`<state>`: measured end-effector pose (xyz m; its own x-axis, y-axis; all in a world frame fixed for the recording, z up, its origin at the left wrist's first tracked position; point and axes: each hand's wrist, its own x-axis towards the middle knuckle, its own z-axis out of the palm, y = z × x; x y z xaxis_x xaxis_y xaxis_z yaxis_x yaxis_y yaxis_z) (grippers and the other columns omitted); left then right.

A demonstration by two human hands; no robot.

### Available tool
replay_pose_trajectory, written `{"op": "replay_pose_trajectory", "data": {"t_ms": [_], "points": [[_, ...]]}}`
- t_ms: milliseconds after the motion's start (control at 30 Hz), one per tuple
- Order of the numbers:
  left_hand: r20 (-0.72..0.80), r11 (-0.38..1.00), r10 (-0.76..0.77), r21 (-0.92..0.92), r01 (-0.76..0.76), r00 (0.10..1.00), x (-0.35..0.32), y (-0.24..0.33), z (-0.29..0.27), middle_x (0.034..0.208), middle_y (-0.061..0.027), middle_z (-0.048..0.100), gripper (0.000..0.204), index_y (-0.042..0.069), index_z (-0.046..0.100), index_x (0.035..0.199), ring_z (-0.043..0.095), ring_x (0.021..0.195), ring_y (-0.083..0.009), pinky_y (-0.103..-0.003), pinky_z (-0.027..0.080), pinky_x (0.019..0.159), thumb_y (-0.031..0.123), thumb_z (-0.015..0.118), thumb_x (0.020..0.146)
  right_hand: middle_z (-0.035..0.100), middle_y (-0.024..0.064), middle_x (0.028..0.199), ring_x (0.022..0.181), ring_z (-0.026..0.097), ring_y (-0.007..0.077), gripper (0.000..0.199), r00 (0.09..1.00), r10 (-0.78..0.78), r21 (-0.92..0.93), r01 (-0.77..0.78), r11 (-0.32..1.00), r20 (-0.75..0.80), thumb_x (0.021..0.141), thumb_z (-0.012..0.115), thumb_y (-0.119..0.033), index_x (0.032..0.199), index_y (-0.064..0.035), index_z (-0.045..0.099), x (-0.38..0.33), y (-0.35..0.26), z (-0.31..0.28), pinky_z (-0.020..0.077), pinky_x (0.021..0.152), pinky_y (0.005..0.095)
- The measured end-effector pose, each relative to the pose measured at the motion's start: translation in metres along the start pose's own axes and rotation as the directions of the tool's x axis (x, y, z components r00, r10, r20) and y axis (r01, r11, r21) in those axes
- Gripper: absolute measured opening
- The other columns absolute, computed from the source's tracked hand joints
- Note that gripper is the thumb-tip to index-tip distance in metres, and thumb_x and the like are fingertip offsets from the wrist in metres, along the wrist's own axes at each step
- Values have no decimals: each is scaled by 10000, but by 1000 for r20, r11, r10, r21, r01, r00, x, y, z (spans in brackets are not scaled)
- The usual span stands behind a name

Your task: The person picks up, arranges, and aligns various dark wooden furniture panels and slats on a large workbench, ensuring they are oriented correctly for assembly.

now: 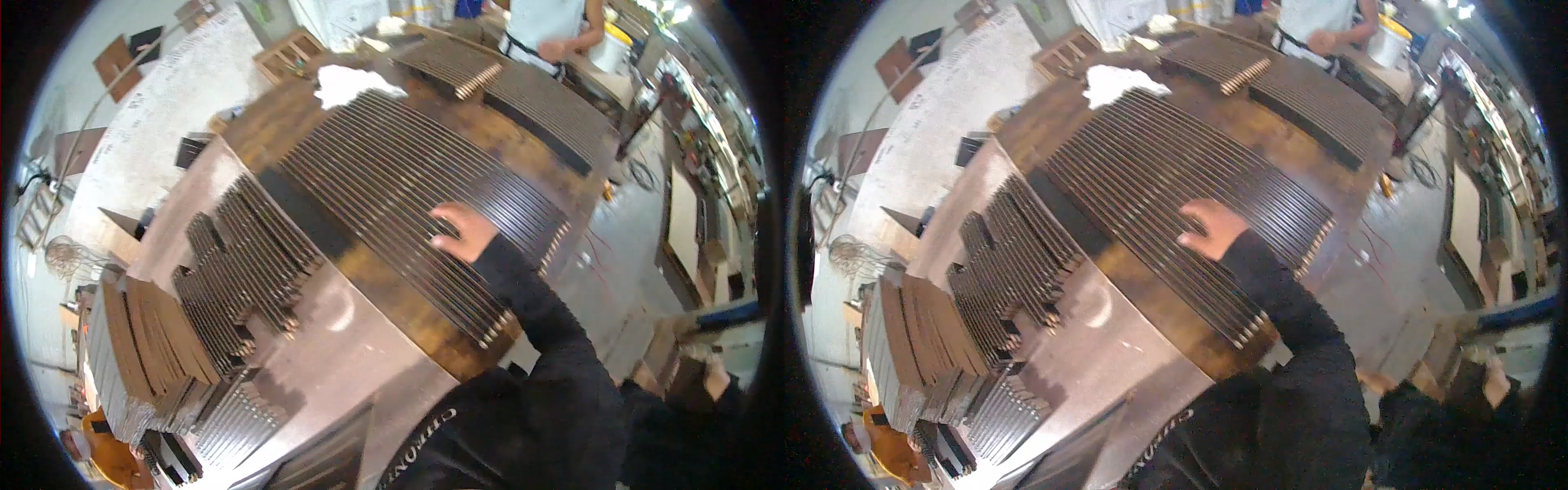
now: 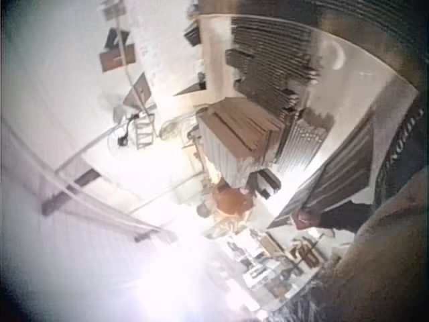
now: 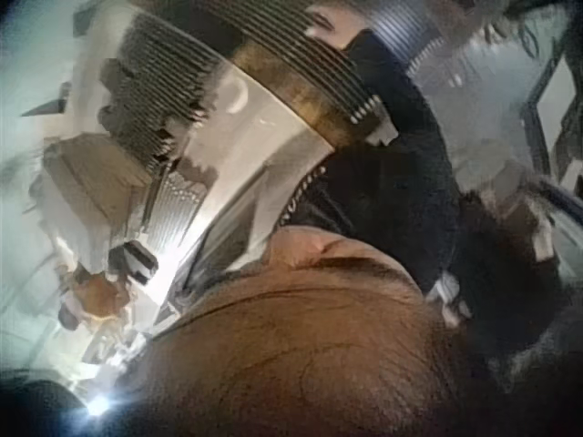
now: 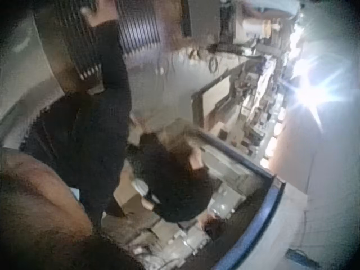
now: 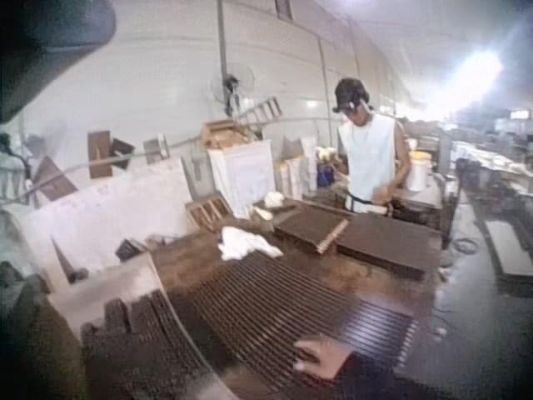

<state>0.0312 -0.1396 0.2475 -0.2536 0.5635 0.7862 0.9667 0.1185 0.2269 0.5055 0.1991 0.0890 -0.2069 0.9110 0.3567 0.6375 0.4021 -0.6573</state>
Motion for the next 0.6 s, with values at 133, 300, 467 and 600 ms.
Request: {"op": "replay_pose_trajectory", "data": {"t_ms": [133, 300, 467, 600], "points": [[-24, 999, 16, 30, -15, 1000, -4, -2, 6, 557, -48, 527, 473, 59, 641, 756, 435, 438, -179, -319, 371, 455, 434, 416, 937, 534, 179, 1172, 1100, 506, 337, 430, 907, 130, -84, -178, 980, -400, 766, 660, -158, 1155, -31, 527, -106, 11, -54, 396, 955, 394], [-88, 996, 81, 42, -78, 993, -1, -5, 21, 570, -46, 536, 465, 72, 631, 737, 427, 439, -176, -321, 370, 454, 424, 410, 946, 415, 215, 1285, 1223, 390, 342, 554, 706, 365, 158, -343, 926, -607, 783, 607, -126, 1273, 17, 392, -209, 0, 1, 298, 1045, 409], [-217, 985, 154, 114, -132, 964, -1, -3, 28, 583, -43, 544, 459, 85, 622, 718, 418, 440, -173, -323, 368, 454, 414, 405, 954, 329, 205, 1365, 1268, 347, 320, 721, 613, 614, 545, -329, 771, -497, 803, 631, -186, 1372, 14, 237, -206, -46, 68, 244, 1087, 390], [-309, 949, 206, 294, -113, 929, -6, -13, 21, 594, -41, 550, 457, 96, 614, 703, 411, 441, -171, -324, 367, 454, 406, 400, 961, 316, 208, 1372, 1281, 326, 331, 791, 528, 607, 473, -381, 795, -595, 786, 668, -239, 1394, -14, 214, -206, -37, 96, 248, 1084, 390]]}}
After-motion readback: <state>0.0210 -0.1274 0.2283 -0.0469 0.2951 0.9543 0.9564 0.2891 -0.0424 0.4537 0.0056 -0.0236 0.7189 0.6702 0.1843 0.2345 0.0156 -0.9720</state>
